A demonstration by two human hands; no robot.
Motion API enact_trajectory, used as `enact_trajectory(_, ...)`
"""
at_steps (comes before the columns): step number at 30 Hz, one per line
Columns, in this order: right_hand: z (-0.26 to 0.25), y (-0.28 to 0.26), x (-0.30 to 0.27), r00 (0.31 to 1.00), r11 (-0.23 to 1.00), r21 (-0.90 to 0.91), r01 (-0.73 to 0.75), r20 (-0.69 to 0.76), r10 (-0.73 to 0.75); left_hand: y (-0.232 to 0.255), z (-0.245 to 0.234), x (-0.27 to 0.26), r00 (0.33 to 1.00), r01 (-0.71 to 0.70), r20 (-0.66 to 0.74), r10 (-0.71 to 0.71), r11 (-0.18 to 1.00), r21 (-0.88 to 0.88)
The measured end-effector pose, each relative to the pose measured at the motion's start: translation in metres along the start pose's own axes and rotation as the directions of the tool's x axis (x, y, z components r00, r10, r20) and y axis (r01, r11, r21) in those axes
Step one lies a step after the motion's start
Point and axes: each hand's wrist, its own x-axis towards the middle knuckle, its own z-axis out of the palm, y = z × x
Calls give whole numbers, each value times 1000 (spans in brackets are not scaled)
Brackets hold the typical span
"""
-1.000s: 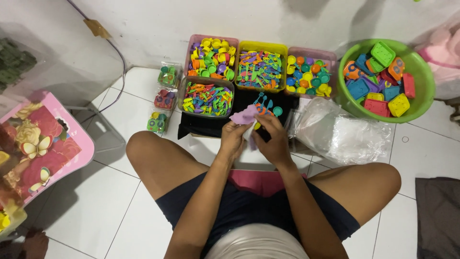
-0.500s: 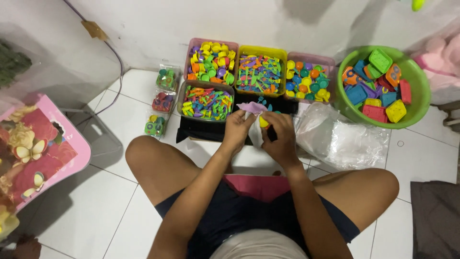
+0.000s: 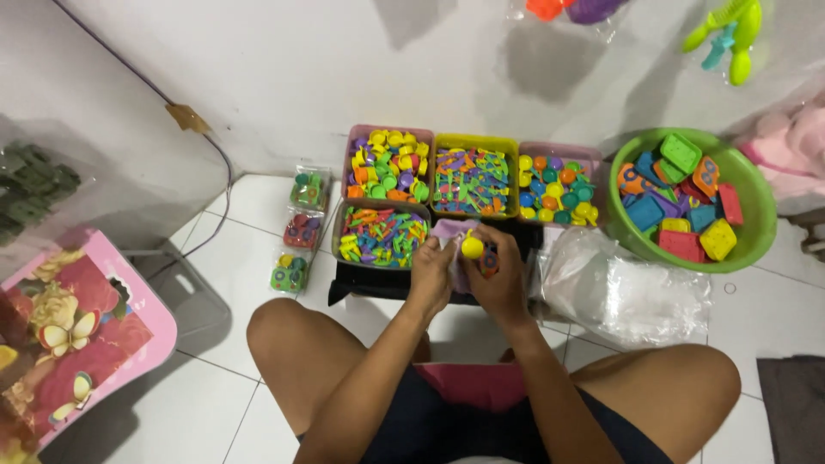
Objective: Cleaning small plastic toys with a cloth and sorting them into different colored bins.
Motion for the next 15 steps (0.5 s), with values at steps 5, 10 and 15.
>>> enact_trajectory(5,3,-21,13,997,999,32,-26,77,24,44,26,-17,998,20,56,-18,999,-35)
enact_trajectory(10,9,-7,12,997,997,-19,-76,5,76,40,24,-9,997,19,71,-14,998,-63)
enact_trajectory(15,15,-4,11,990,995,42,-91,112,86,36,9,-6,997,42,60,-37,996,-81)
